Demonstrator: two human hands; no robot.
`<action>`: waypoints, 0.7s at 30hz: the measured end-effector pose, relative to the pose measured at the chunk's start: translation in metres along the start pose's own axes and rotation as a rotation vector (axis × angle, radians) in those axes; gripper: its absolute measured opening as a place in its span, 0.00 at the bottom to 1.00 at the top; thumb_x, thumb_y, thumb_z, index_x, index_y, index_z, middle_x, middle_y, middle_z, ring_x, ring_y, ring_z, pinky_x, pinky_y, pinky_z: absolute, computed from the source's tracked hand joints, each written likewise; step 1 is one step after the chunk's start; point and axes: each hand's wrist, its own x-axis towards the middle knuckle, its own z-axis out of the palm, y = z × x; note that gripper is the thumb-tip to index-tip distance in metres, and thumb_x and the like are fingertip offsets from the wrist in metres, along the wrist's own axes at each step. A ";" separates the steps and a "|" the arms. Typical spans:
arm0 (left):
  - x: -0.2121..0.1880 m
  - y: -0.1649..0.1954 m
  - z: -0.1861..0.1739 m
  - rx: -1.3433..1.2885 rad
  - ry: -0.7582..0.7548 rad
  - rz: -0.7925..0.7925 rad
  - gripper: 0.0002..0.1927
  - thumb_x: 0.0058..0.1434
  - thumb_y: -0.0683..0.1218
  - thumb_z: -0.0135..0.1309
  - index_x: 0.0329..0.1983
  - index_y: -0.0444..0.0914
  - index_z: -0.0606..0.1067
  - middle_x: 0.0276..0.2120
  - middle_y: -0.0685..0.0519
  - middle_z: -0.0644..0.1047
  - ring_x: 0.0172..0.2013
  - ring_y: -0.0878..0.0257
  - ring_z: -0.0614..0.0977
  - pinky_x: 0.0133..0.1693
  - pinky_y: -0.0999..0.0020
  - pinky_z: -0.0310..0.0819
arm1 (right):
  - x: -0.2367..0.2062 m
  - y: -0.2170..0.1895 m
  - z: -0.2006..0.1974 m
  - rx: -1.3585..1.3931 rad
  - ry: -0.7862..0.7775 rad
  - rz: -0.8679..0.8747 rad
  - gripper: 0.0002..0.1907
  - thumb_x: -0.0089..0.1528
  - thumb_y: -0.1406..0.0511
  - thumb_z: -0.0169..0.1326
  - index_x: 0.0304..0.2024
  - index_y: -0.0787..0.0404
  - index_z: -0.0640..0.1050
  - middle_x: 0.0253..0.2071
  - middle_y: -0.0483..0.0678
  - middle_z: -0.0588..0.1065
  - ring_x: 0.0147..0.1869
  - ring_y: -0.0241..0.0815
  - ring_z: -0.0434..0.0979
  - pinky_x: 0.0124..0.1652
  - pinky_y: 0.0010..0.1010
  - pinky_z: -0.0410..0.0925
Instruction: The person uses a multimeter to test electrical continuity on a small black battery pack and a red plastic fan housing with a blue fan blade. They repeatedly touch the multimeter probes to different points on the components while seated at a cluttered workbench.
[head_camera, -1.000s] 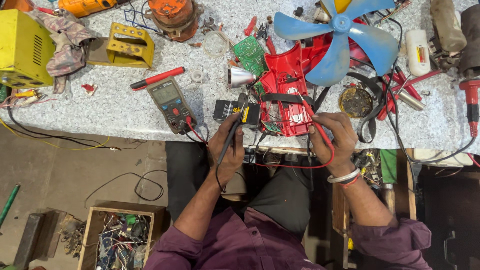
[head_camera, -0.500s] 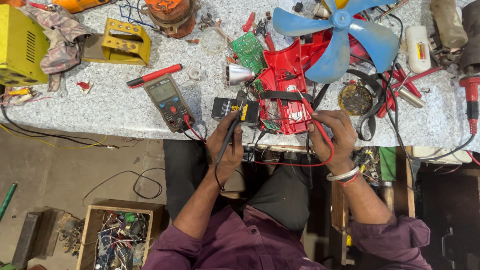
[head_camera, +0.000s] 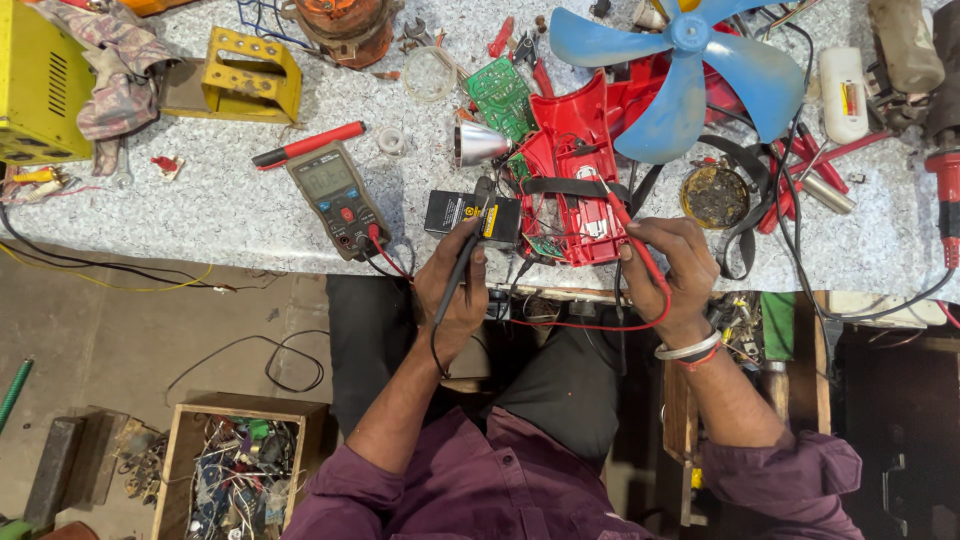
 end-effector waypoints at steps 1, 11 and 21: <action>0.001 0.000 0.000 0.005 0.002 0.013 0.15 0.73 0.42 0.52 0.61 0.35 0.72 0.42 0.42 0.82 0.41 0.53 0.87 0.43 0.63 0.81 | 0.001 0.000 0.000 0.001 -0.001 -0.002 0.09 0.64 0.70 0.63 0.47 0.66 0.79 0.43 0.54 0.78 0.44 0.49 0.78 0.45 0.35 0.71; -0.001 -0.001 -0.003 0.014 0.005 0.018 0.15 0.73 0.42 0.53 0.61 0.35 0.72 0.42 0.42 0.82 0.41 0.53 0.87 0.43 0.63 0.81 | -0.005 0.000 0.005 -0.001 -0.003 0.003 0.09 0.64 0.70 0.62 0.47 0.66 0.79 0.43 0.54 0.78 0.44 0.49 0.78 0.45 0.35 0.71; 0.000 -0.001 -0.009 0.012 0.000 0.035 0.16 0.73 0.42 0.53 0.61 0.35 0.72 0.43 0.42 0.82 0.41 0.53 0.87 0.43 0.63 0.81 | -0.002 -0.007 0.006 0.001 -0.003 0.001 0.09 0.64 0.70 0.62 0.46 0.66 0.79 0.43 0.54 0.78 0.44 0.49 0.78 0.45 0.35 0.71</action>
